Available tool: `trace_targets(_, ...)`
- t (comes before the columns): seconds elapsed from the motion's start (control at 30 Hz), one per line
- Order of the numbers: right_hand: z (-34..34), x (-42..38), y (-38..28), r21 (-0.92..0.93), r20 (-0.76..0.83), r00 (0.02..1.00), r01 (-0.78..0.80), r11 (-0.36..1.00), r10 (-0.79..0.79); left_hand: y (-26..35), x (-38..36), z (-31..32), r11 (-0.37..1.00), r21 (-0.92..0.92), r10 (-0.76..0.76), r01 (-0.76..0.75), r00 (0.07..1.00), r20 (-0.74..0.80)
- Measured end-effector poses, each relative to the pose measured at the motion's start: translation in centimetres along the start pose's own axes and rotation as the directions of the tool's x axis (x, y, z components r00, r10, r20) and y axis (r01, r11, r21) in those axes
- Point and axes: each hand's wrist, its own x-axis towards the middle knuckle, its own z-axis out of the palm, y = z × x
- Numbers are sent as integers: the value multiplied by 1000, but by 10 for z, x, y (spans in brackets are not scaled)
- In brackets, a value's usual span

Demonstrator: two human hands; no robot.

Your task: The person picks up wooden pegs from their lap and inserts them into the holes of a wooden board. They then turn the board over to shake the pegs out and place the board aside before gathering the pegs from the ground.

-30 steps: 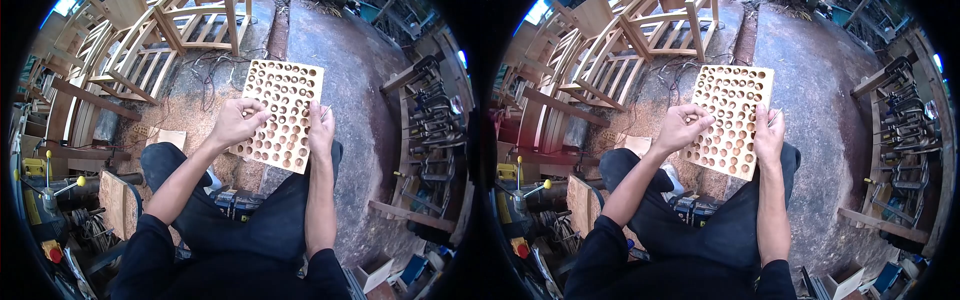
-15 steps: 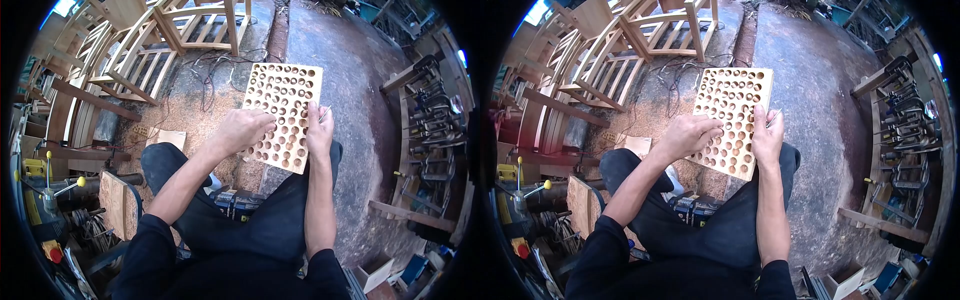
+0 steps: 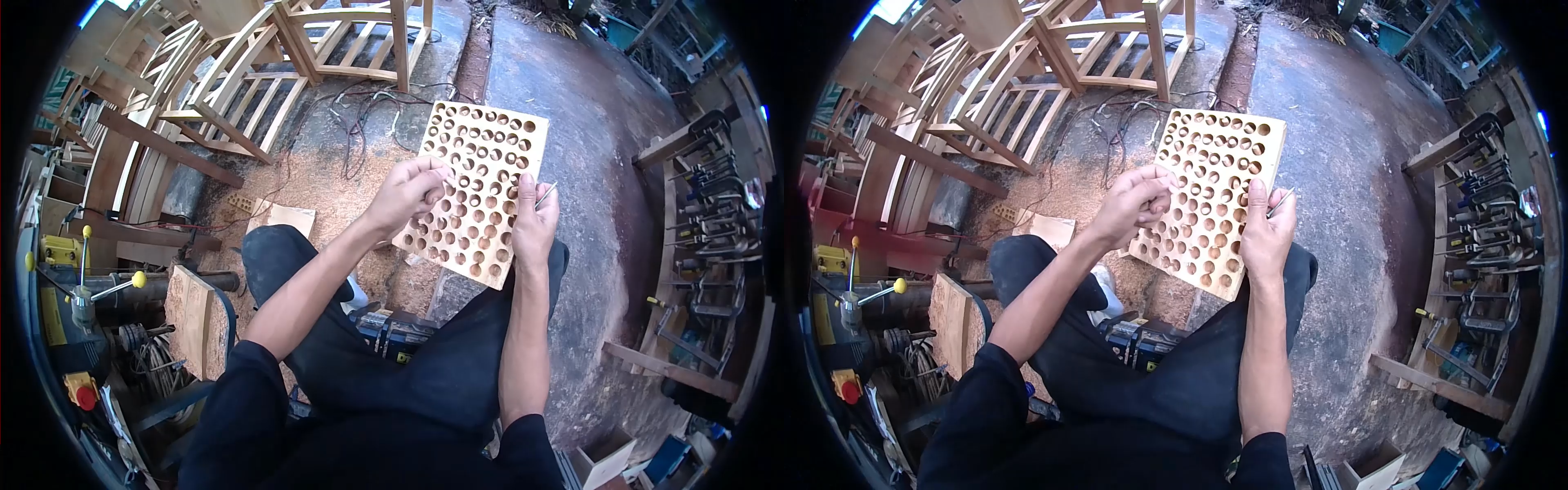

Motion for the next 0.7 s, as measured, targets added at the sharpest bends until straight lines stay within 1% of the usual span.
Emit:
trace_targets(0.03, 0, 0, 2, 6, -1, 1000, 4, 1000, -4, 2, -3, 0, 994, -105, -21, 23, 1000, 16)
trace_targets(0.13, 0, -1, 5, 16, -7, 1000, 7, 1000, -7, 6, -8, 7, 956, -282, -127, 87, 984, -128)
trace_targets(0.17, 1, -1, 4, 19, -7, 1000, 4, 1000, -4, 10, -9, 13, 992, -120, -60, 40, 984, -165)
trace_targets(0.23, 0, 0, 7, -2, 4, 1000, 25, 1000, -25, 1, -6, 12, 996, -69, -55, 49, 994, -94)
trace_targets(0.27, 1, 1, 6, 15, 8, 1000, 14, 1000, -14, -2, -5, 12, 998, -42, -53, 50, 997, -59)
trace_targets(0.3, 1, 0, 6, 31, 11, 1000, 4, 1000, -4, 2, -6, 16, 996, -47, -80, 78, 995, -55)
trace_targets(0.4, 1, -1, -1, 26, 26, 999, -39, 999, 38, -5, 3, 4, 991, -115, -77, 71, 996, -53)
trace_targets(0.43, 1, -1, -3, 16, 31, 998, -54, 998, 54, -2, 2, 5, 991, 136, 16, -1, 994, -107)
trace_targets(0.47, 1, -1, -4, 41, 36, 996, -80, 996, 79, 3, 0, 8, 922, 381, 120, -61, 984, -132)
trace_targets(0.5, 2, 0, -5, 68, 38, 994, -103, 992, 101, 11, -3, 14, 790, 604, 228, -108, 966, -125)
trace_targets(0.53, 2, -1, -5, 92, 39, 991, -130, 987, 127, 18, -8, 17, 744, 658, 225, -116, 971, -83)
trace_targets(0.6, 3, 0, -2, 90, 13, 994, -113, 990, 112, 27, -19, 20, 641, 756, 208, -135, 978, -2)
trace_targets(0.7, 2, 0, 2, 84, 10, 997, -76, 994, 75, 12, -17, 19, 379, 890, 367, -254, 924, 107)
